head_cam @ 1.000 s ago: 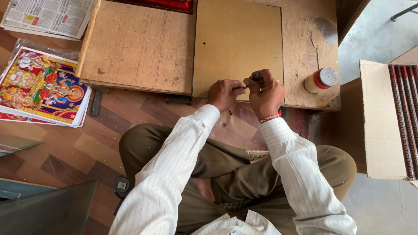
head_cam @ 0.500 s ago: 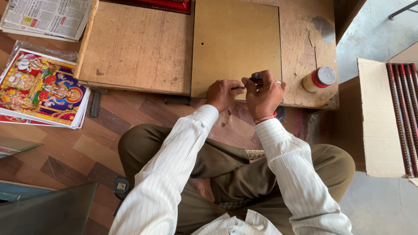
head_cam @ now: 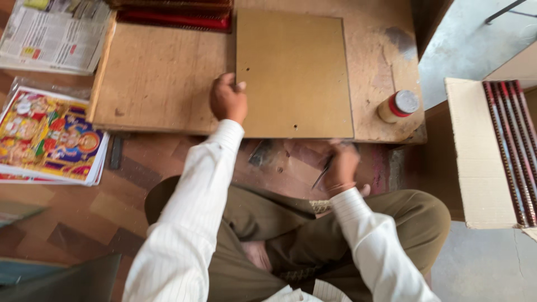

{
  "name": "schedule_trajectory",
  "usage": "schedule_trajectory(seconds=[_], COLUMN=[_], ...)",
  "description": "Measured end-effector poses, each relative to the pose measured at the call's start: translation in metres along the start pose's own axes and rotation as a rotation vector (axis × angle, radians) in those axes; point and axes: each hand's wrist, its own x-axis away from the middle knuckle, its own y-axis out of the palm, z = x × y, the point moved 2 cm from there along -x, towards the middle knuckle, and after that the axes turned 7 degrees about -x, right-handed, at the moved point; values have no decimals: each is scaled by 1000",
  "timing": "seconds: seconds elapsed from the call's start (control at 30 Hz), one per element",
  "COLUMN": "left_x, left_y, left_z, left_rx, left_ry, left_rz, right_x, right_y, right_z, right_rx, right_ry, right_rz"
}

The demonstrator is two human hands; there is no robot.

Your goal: The person sits on the floor at a low workbench and uses a small hand tool to work on the holes of a square hardboard picture frame backing, repositioning the board and handling small fasteners while framed prints and stacks of frames sit nearby.

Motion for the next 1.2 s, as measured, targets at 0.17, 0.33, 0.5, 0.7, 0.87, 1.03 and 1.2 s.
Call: schedule_trajectory(seconds=[0.17, 0.33, 0.5, 0.7, 0.87, 1.03, 1.2], left_x=[-35, -18, 62, 151, 167, 162, 139], left_y=[33, 29, -54, -128, -91, -39, -19], left_z=[-28, -21, 2, 13, 7, 14, 19], left_rx=[160, 606, 632, 887, 1053, 1124, 949], left_ry=[-247, -510, -727, -1000, -1164, -1202, -1177], left_rz=[-468, -708, -705, -587, -511, -322, -441], right_x=[20, 14, 34, 3, -71, -67, 25], right_y=[23, 29, -17, -20, 18, 19, -8], right_z=[42, 29, -3, -13, -6, -18, -1], right_rx=[48, 50, 50, 289, 413, 516, 867], right_ry=[553, 361, 396, 384, 354, -115, -67], right_rz=[116, 204, 156, -26, -228, -269, -356])
